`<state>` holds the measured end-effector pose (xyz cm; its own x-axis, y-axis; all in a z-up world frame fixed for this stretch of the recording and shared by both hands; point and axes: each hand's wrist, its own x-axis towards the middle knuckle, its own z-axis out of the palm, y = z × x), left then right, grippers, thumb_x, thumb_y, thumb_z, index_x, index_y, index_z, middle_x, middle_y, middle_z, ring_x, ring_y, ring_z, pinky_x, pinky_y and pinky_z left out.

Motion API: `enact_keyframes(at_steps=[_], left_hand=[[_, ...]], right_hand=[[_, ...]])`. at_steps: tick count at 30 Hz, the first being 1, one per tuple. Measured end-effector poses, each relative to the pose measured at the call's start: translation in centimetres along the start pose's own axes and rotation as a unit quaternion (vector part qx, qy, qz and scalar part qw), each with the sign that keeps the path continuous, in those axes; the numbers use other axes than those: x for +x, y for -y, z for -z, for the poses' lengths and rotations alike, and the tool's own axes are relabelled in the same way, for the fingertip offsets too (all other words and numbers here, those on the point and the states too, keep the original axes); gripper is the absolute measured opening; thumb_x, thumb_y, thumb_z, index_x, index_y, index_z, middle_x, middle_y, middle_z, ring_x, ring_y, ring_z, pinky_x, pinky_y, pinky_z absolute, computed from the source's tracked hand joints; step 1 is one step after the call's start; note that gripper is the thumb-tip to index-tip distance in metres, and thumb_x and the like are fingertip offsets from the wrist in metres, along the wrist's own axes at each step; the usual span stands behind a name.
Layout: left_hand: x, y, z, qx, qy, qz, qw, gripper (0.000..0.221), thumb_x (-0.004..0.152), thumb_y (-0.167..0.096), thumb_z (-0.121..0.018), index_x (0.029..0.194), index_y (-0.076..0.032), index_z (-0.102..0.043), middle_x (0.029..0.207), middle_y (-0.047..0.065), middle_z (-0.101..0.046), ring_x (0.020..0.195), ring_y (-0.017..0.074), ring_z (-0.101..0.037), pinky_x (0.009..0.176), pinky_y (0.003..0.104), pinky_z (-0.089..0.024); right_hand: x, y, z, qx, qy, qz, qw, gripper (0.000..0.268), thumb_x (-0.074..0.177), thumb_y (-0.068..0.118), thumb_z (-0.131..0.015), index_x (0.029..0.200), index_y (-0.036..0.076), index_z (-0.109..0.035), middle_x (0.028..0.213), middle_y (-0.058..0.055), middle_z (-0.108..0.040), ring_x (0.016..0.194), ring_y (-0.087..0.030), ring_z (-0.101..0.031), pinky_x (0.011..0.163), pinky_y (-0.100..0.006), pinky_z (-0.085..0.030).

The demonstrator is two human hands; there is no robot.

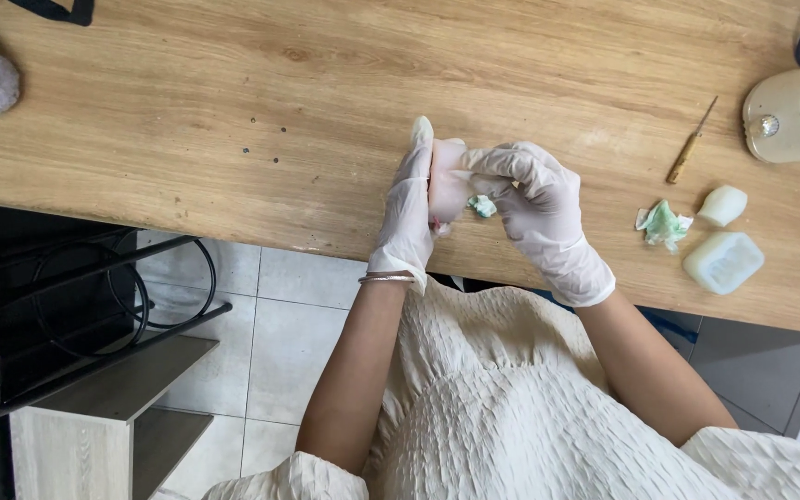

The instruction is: The recorder is removing excess wax fragments from a solidified wax shape and cleaning a silicone mold.

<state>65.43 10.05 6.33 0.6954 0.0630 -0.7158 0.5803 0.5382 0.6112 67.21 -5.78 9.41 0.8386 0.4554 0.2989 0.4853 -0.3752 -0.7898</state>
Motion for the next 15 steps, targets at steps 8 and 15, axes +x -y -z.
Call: enact_keyframes(at_steps=[8,15], left_hand=[[-0.1,0.4,0.1,-0.014,0.020,0.015,1.000,0.072,0.087,-0.078,-0.048,0.115,-0.015,-0.064,0.078,-0.002,-0.059,0.052,0.0066,-0.048,0.037,0.024,-0.031],[-1.4,-0.4,0.3,-0.012,-0.004,0.011,1.000,0.071,0.084,-0.079,-0.047,0.113,-0.017,-0.066,0.079,-0.004,-0.062,0.053,0.0053,-0.048,0.038,0.023,-0.031]], right_hand=[[-0.6,0.5,-0.1,-0.019,-0.007,-0.010,1.000,0.030,0.090,-0.009,-0.071,0.115,0.007,-0.073,0.105,-0.008,-0.072,0.093,-0.022,-0.072,0.079,-0.031,-0.059],[-0.7,1.0,0.0,-0.050,-0.011,0.000,0.999,0.028,0.091,-0.007,-0.075,0.114,0.008,-0.073,0.103,-0.007,-0.072,0.091,-0.022,-0.072,0.076,-0.031,-0.058]])
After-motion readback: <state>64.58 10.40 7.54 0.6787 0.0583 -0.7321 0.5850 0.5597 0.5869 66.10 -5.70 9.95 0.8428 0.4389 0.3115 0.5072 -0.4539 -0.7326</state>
